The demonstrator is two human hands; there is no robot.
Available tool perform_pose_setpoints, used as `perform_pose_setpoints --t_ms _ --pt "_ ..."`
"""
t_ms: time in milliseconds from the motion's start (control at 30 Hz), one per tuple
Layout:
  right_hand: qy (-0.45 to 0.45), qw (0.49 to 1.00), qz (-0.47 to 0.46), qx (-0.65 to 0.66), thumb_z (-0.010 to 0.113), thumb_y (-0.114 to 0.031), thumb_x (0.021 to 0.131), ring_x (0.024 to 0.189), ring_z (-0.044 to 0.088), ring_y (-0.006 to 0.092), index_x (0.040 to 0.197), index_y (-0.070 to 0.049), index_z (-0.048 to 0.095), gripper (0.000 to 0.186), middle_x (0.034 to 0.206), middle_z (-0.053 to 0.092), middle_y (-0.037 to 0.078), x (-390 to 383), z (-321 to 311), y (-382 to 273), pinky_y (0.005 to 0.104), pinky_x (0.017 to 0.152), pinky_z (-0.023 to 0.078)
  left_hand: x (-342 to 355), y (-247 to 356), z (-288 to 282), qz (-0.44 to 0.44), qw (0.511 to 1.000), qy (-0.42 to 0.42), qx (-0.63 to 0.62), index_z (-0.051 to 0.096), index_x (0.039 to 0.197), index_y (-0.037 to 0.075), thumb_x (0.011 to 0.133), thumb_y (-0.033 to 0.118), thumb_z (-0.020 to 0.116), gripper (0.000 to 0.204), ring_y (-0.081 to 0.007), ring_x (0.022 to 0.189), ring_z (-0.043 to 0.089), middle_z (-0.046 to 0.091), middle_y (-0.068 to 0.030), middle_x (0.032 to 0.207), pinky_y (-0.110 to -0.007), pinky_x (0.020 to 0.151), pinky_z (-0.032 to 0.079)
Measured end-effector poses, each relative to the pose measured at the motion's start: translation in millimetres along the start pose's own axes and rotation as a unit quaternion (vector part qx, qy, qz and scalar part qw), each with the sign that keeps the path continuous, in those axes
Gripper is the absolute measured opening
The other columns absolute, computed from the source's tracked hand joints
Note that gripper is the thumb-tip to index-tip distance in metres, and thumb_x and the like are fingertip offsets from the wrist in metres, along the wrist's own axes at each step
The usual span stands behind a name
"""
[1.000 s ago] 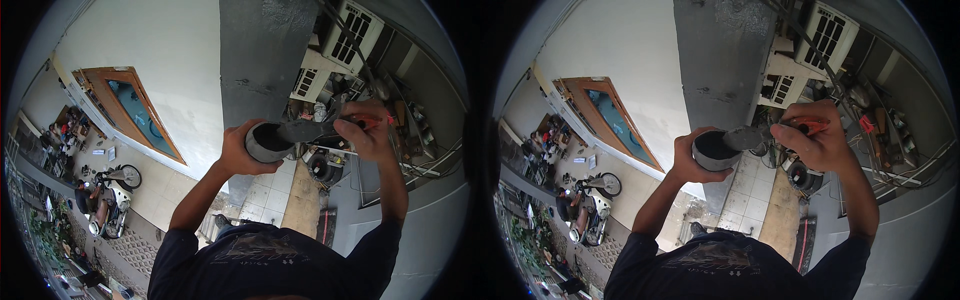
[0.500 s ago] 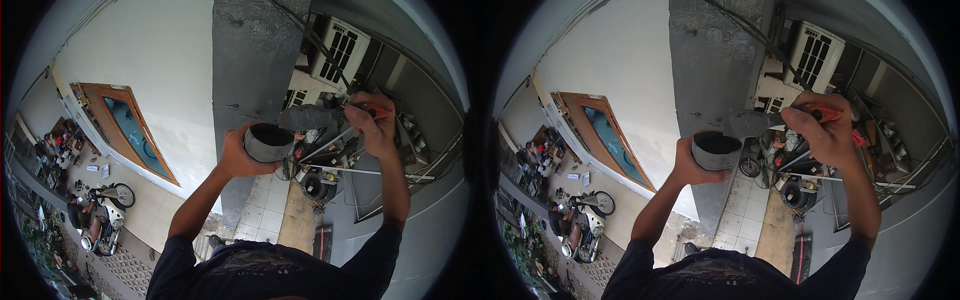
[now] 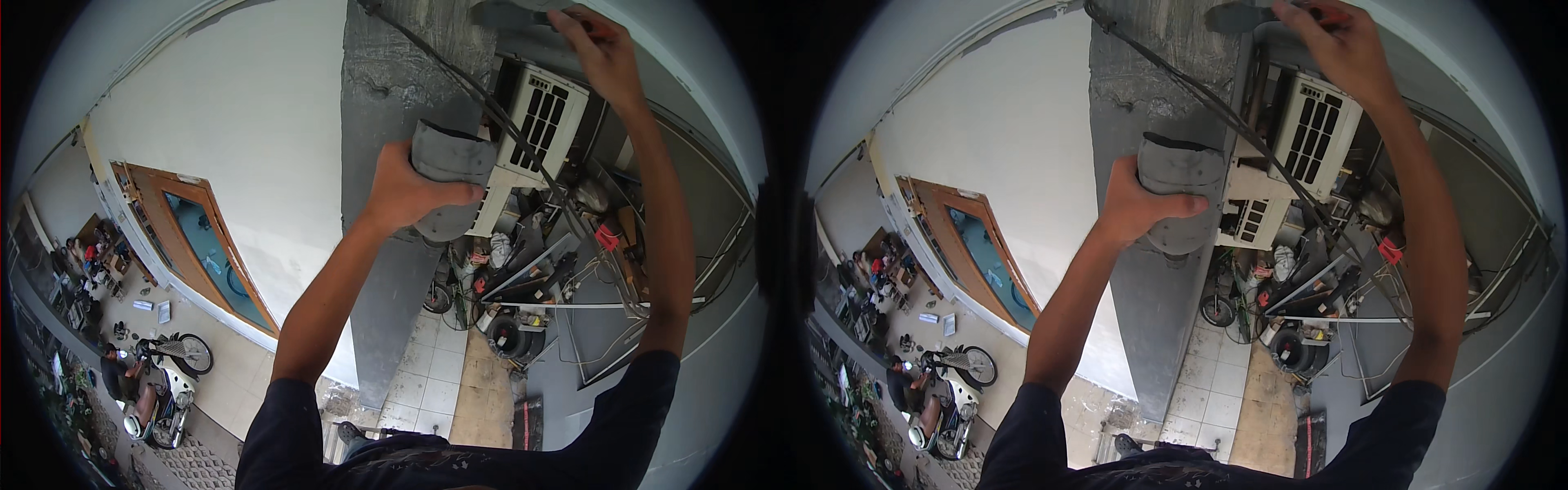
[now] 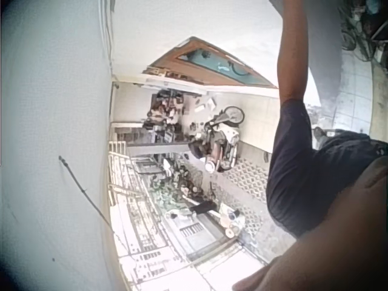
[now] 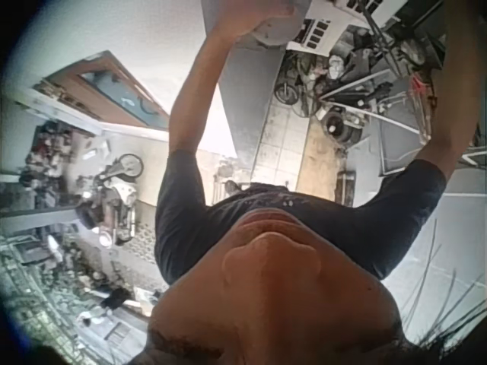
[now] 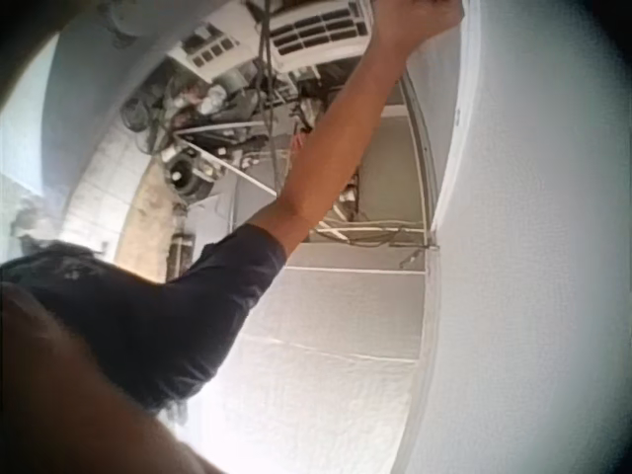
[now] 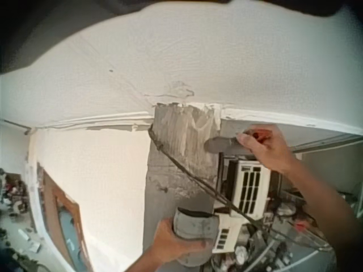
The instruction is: The person applies cement mixture to the corner of a wall pillar using a trowel.
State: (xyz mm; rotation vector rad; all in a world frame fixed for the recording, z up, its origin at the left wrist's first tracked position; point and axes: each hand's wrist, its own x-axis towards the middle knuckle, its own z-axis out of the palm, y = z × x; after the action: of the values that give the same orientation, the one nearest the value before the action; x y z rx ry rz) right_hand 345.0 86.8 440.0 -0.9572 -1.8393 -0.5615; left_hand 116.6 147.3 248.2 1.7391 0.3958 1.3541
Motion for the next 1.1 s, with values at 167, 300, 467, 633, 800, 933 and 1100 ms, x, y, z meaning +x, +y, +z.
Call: perform_pose_setpoints --t_ms 167,300,467,633,800,933,1100 --pt "-0.042 0.976 -0.191 -0.094 0.071 -0.016 0.092 0.049 0.04 0.0097 0.07 0.0 0.058 0.03 0.057 0.051 0.005 38 10 9 0.0292 0.045 0.034 -25 -11 -27 0.027 0.999 0.033 0.028 0.07 0.101 -0.006 0.054 0.022 0.092 0.059 -0.0201 0.084 0.071 0.074 -0.0139 0.096 -0.033 0.079 0.057" --pt "0.003 0.906 -0.35 -0.237 0.073 -0.012 0.087 0.048 0.042 0.0106 0.073 0.001 0.061 0.022 0.057 0.053 0.007 63 7 4 0.0288 0.044 0.035 -61 -25 -50 0.027 0.991 0.069 0.111 0.067 0.105 -0.006 0.054 0.021 0.091 0.062 -0.0206 0.084 0.072 0.074 -0.0139 0.095 -0.033 0.08 0.057" --pt "0.028 0.809 -0.447 -0.381 0.074 -0.009 0.082 0.047 0.047 0.0166 0.075 -0.003 0.06 0.017 0.061 0.052 0.006 45 14 8 0.0293 0.043 0.037 -106 -36 -67 0.017 0.98 0.101 0.17 0.067 0.105 -0.006 0.053 0.021 0.09 0.063 -0.0207 0.085 0.073 0.075 -0.0146 0.094 -0.033 0.08 0.058" --pt "-0.092 0.947 -0.29 -0.104 0.078 -0.017 0.086 0.054 0.047 0.015 0.084 -0.002 0.067 0.019 0.066 0.055 0.007 -2 24 14 0.0297 0.052 0.038 -151 -44 -68 0.016 0.97 0.155 0.188 0.067 0.104 -0.006 0.05 0.022 0.09 0.066 -0.0222 0.084 0.074 0.075 -0.0147 0.093 -0.034 0.079 0.059" --pt "-0.135 0.955 -0.263 0.015 0.077 -0.019 0.088 0.056 0.048 0.0143 0.086 0.0 0.067 0.021 0.066 0.056 0.006 -4 36 16 0.0309 0.053 0.038 -179 -51 -65 -0.029 0.966 0.174 0.189 0.067 0.105 -0.006 0.048 0.024 0.091 0.069 -0.0239 0.081 0.075 0.075 -0.0146 0.092 -0.035 0.076 0.061" --pt "-0.196 0.946 -0.249 -0.073 0.076 -0.016 0.09 0.062 0.052 0.0114 0.089 -0.001 0.066 0.018 0.07 0.058 0.004 14 32 20 0.0282 0.056 0.041 -194 -58 -56 -0.063 0.961 0.204 0.178 0.067 0.104 -0.006 0.047 0.023 0.091 0.069 -0.0237 0.082 0.075 0.075 -0.0143 0.092 -0.036 0.077 0.061" --pt "-0.135 0.936 -0.308 -0.106 0.076 -0.015 0.09 0.068 0.053 0.0083 0.09 -0.002 0.066 0.016 0.073 0.057 0.001 36 36 23 0.0248 0.059 0.042 -208 -63 -49 -0.08 0.958 0.213 0.175 0.067 0.104 -0.005 0.047 0.022 0.091 0.068 -0.0227 0.084 0.074 0.075 -0.0139 0.093 -0.036 0.079 0.06"
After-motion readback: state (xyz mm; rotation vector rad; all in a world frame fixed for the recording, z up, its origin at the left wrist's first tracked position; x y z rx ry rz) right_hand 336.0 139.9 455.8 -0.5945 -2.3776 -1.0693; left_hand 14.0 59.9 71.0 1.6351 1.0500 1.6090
